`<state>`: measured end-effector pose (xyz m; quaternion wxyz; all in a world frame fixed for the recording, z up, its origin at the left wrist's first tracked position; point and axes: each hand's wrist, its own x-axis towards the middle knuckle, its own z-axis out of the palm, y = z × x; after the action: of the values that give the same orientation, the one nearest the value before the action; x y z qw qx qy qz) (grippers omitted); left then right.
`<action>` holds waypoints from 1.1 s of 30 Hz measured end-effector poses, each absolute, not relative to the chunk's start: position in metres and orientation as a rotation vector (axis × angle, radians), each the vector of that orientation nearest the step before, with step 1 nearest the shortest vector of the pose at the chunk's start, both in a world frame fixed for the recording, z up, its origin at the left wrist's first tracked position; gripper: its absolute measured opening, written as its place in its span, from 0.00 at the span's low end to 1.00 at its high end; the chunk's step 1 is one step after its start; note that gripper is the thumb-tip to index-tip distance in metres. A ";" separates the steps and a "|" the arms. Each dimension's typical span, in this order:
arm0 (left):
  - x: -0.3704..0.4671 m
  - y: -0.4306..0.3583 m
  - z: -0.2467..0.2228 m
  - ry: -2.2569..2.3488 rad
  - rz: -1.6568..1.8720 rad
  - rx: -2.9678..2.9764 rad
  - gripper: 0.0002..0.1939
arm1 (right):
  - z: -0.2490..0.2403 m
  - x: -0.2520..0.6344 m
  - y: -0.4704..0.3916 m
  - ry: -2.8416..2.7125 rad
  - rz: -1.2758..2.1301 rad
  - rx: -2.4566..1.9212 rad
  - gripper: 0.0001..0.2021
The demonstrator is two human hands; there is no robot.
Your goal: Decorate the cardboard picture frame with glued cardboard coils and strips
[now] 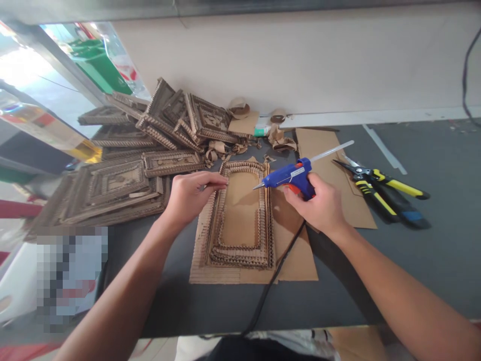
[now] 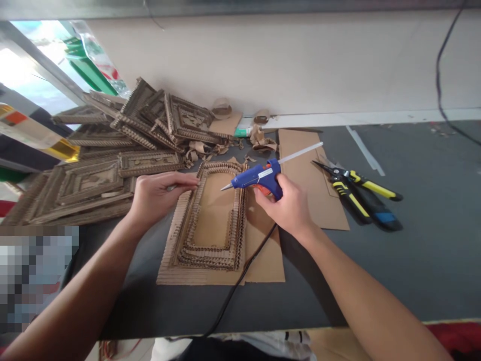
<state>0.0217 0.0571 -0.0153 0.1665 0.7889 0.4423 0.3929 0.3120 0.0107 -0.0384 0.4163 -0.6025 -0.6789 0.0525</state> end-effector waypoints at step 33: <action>0.048 0.092 0.001 1.082 0.340 2.630 0.13 | -0.049 0.312 0.014 -1.710 0.056 -1.631 0.18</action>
<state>0.0483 0.0924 0.0015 0.1381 0.9094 0.3742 0.1176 0.3115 0.0137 -0.0491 0.3791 -0.6385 -0.6694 0.0221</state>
